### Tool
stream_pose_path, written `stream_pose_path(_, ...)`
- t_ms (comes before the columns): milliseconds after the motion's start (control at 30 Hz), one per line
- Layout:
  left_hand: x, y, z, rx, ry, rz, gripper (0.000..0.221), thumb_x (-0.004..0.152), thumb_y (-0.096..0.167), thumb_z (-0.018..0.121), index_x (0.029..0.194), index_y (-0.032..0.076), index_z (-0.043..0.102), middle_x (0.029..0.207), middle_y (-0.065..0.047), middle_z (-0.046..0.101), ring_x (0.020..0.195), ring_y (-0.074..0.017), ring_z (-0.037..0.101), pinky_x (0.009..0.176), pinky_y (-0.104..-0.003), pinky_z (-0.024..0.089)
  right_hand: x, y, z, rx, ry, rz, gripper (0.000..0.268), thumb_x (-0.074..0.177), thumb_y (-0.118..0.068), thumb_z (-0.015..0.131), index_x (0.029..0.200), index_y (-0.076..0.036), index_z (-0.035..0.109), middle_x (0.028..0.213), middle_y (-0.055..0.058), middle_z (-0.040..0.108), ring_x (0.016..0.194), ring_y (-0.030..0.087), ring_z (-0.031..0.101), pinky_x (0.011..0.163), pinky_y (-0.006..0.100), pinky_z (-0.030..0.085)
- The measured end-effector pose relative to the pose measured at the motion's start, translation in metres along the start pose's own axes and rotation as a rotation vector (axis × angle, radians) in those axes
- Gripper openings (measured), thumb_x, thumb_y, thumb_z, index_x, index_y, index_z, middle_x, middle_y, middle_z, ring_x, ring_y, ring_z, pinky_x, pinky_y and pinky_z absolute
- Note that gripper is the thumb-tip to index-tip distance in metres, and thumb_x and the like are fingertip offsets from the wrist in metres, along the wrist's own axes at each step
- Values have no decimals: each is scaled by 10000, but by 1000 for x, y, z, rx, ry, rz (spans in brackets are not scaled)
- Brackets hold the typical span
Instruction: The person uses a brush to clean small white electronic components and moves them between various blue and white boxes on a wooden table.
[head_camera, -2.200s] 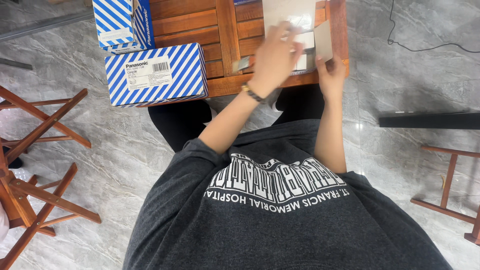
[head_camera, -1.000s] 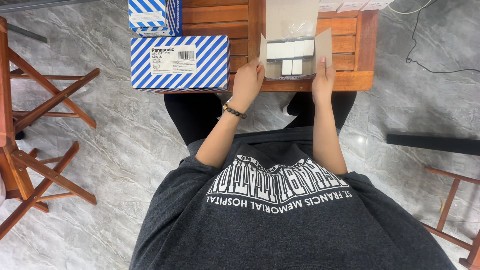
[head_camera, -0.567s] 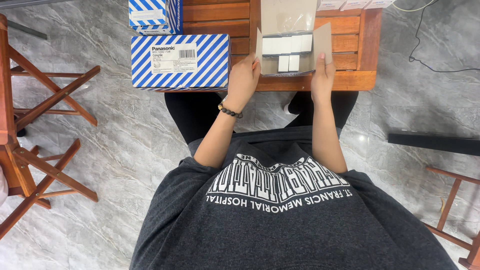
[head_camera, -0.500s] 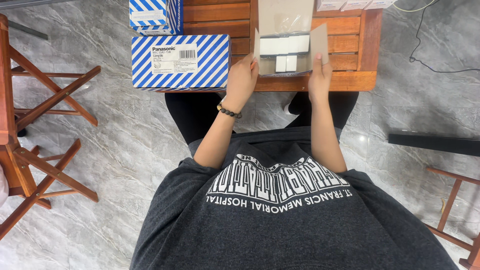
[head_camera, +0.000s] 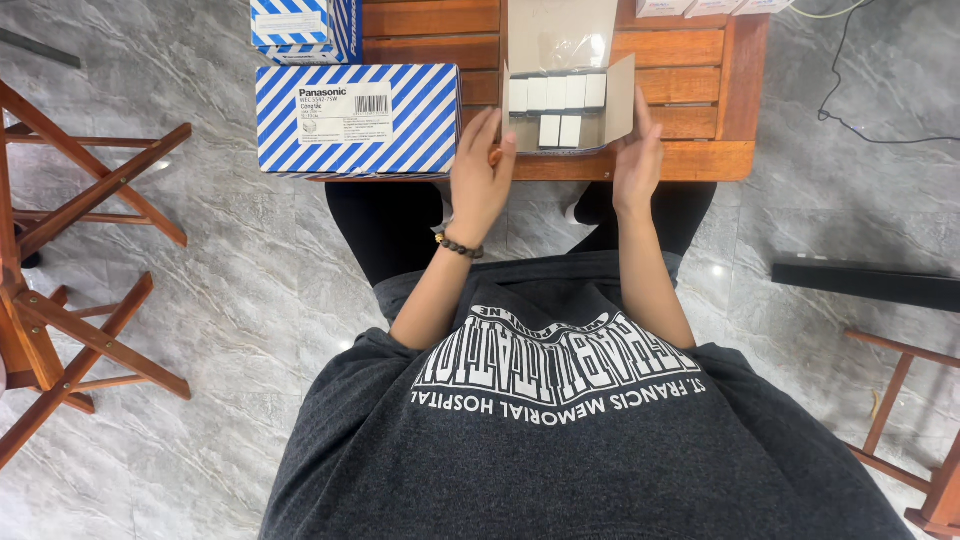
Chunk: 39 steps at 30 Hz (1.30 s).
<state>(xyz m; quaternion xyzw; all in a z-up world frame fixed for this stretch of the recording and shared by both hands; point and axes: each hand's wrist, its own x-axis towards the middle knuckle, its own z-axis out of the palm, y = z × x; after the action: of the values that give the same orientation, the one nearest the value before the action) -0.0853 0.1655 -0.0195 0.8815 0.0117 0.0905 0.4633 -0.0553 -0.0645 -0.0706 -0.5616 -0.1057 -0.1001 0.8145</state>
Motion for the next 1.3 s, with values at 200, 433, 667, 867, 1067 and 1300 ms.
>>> stream_pose_path(200, -12, -7, 38, 165, -121, 146, 512, 1097, 459, 497, 1499, 143, 521, 1676, -51, 355, 997, -177, 783, 556, -344, 581, 5, -1, 18, -419, 38, -96, 388, 1139, -379, 495, 1319, -95, 689, 1467, 163, 603, 1442, 350, 520, 1260, 531, 380)
stream_pose_path(433, -24, -26, 60, 355, -80, 263, 552, 1100, 412, 578, 1531, 80, 486, 1693, -51, 326, 924, -242, 753, 462, -327, 509, -3, 10, 34, -896, -87, -287, 141, 1067, -130, 705, 1160, -40, 761, 1468, 107, 548, 1459, 353, 430, 1226, 544, 393)
stream_pose_path(667, -14, -22, 32, 315, -280, 241, 576, 1089, 335, 574, 1560, 37, 426, 1702, -67, 281, 891, -320, 709, 496, -409, 526, 0, 12, 68, -1051, 82, -244, 224, 979, -254, 841, 1027, -60, 739, 1364, 96, 497, 1402, 357, 411, 1194, 551, 344)
stream_pose_path(867, 9, 40, -67, 100, -285, 201, 526, 1092, 459, 363, 1223, 27, 634, 1195, -168, 661, 1093, -360, 618, 926, -478, 449, -1, 21, 68, -1120, 161, -281, 239, 926, -250, 894, 1013, -86, 742, 1352, 83, 523, 1368, 352, 474, 1203, 657, 268)
stream_pose_path(1067, 60, 47, -106, -68, -219, 332, 462, 1104, 455, 443, 1032, 94, 721, 726, 20, 687, 623, -106, 598, 608, -275, 452, -5, 16, 79, -1358, 274, -385, 293, 948, -487, 734, 972, -196, 730, 1129, -4, 628, 1094, 241, 576, 886, 418, 387)
stream_pose_path(1300, 82, 43, -78, 47, -548, 458, 434, 1096, 437, 522, 904, 105, 725, 772, -5, 722, 728, -170, 663, 697, -346, 440, -5, 12, 73, -1356, 211, -317, 294, 914, -436, 820, 1033, -181, 733, 1115, -25, 648, 1065, 225, 556, 811, 382, 395)
